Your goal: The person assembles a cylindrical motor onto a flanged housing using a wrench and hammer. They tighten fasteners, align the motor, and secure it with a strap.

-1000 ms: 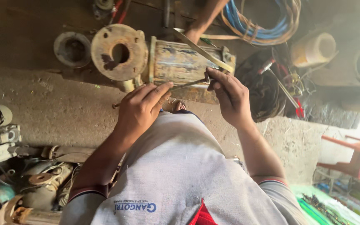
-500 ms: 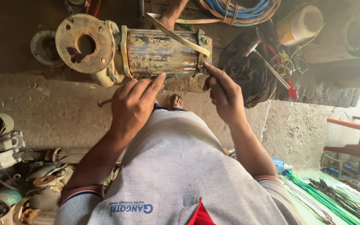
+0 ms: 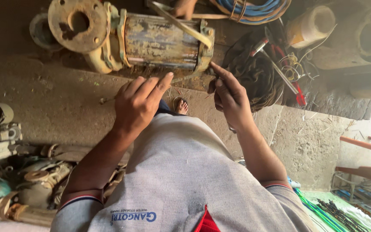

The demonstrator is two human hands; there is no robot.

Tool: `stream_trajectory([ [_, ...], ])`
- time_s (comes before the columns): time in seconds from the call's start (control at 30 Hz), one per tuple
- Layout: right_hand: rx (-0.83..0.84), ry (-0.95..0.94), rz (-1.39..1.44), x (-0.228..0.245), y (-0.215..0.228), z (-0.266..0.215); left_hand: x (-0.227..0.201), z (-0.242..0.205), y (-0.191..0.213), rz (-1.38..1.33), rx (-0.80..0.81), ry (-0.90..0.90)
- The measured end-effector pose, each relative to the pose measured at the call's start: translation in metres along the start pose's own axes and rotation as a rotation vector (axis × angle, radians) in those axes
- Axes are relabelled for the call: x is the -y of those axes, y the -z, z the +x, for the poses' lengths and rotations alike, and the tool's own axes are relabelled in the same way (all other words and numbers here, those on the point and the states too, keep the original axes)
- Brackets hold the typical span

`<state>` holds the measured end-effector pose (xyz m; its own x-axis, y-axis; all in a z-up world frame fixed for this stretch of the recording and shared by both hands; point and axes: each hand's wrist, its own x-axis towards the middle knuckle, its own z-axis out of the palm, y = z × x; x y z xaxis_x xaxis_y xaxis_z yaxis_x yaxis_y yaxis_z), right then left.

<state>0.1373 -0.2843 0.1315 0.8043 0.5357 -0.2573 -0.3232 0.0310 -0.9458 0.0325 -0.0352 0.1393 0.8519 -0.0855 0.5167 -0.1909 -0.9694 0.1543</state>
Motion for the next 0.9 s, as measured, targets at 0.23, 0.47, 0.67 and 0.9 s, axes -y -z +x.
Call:
stream_trajectory([
  [0.23,-0.082,0.341,-0.212,-0.008,0.01,-0.013,-0.015,-0.015,-0.017,-0.265,0.041,0.232],
  [0.47,0.15,0.671,0.68,-0.021,0.016,-0.025,-0.032,-0.017,-0.062,-1.081,0.334,0.321],
  [0.67,0.265,0.655,0.332,-0.011,0.015,-0.025,-0.021,-0.021,-0.073,-1.41,0.332,0.336],
  [0.9,0.838,0.232,0.001,0.038,0.047,-0.036,0.004,-0.005,-0.034,-0.907,0.205,0.44],
])
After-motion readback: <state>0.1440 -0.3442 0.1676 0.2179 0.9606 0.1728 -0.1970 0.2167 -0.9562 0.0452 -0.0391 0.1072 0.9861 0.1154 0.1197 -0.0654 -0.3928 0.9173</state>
